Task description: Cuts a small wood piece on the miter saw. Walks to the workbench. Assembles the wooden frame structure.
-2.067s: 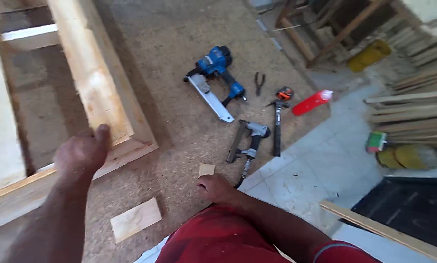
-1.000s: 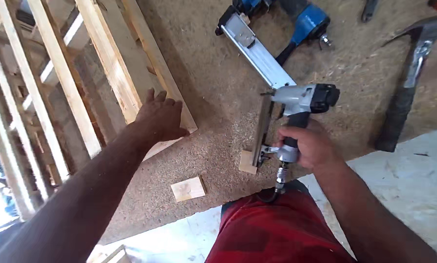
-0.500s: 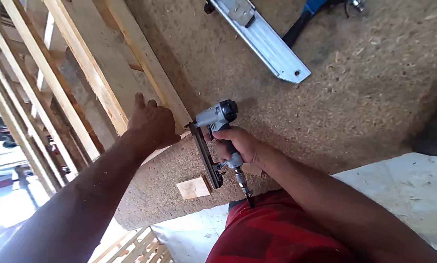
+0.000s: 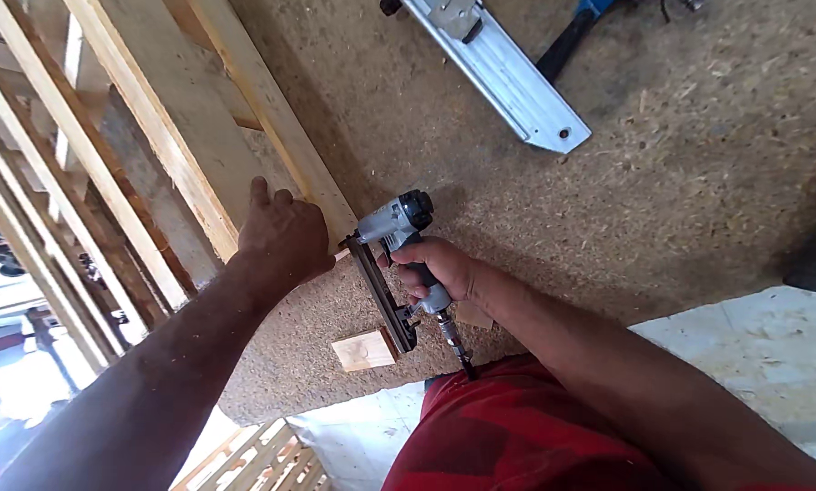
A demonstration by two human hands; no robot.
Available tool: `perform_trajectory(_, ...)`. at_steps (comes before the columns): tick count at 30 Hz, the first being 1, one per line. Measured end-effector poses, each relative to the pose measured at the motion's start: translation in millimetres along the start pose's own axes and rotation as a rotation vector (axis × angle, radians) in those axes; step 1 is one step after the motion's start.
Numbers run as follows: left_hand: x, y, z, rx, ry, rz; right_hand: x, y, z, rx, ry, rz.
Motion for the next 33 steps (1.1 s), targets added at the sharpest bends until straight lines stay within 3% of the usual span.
perform_trajectory(16,-0.9,0.5,1.0,0.008,0.008,-0.003,-2.1,-0.5,2.2,0.016,0.043,0.033)
perform_trajectory(33,0.3,-1.4,-0.7,0.012,0.069,-0.003,7.1,-34.1,-25.4,-0.033,-0.015,-0.015)
Point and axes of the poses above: each hand's wrist, its own z-axis away from the middle knuckle, its own x-axis out of the palm, y = z × x, the point moved 7 cm from there along -z, towards the middle knuckle, and after that the axes turned 6 degrees about -y, right-handed, at the moved point
